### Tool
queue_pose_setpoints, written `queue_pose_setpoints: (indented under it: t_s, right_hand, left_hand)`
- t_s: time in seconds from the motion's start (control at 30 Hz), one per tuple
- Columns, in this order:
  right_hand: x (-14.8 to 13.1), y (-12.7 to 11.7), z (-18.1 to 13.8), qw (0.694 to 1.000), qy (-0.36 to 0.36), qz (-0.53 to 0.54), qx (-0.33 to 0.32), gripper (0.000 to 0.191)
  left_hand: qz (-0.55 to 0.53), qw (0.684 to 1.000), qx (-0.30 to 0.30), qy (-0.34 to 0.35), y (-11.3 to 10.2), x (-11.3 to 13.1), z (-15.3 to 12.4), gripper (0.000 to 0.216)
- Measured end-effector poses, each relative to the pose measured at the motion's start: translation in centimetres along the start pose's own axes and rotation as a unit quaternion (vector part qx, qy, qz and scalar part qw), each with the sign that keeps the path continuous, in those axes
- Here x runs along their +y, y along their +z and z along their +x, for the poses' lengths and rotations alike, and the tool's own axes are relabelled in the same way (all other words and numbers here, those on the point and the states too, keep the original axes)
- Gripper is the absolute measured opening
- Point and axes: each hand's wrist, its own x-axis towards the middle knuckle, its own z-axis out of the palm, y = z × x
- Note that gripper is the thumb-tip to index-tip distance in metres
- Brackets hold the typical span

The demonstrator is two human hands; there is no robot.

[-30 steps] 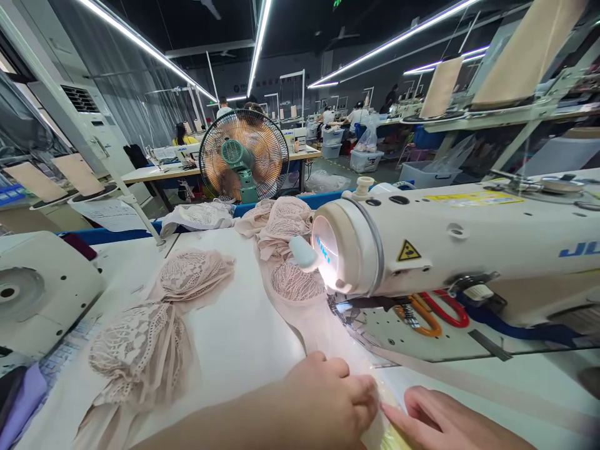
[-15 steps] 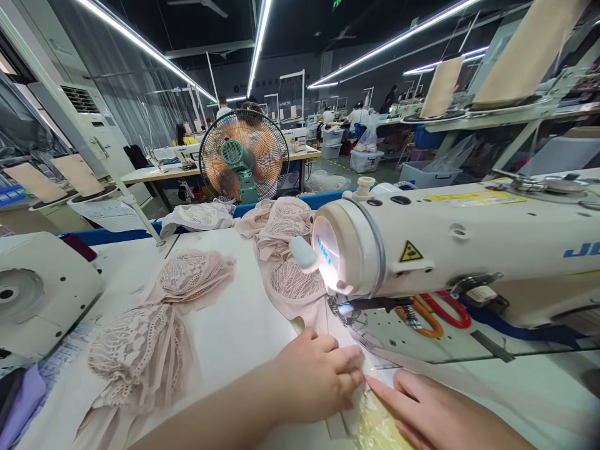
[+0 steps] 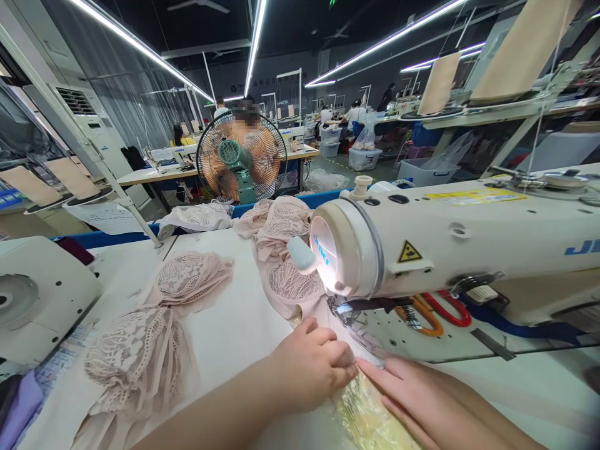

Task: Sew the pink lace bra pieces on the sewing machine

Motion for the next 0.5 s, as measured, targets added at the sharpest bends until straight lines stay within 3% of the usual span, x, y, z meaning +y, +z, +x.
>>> queue_pose_setpoints:
  t_s: [0.23,0.43,0.5]
  right_hand:
    - [0.7,1.8,1.1,0.998,0.001,-0.067,0.001,0.039]
    - [-0.5,-0.2,2.1,0.995,0.025,-0.053,-0.086,0.036]
    - [-0.6,-0.1,1.9,0.998,0.015,-0.029,-0.051,0.036]
  left_hand:
    - [-0.008,1.000,-0.004,-0.021,0.3,-0.2,0.2,0.023]
    - [-0.018,0.998,-0.025,-0.062,-0.4,-0.4,0.3,0.038]
    - [-0.024,0.998,-0.027,-0.059,-0.2,-0.6,0.2,0.040]
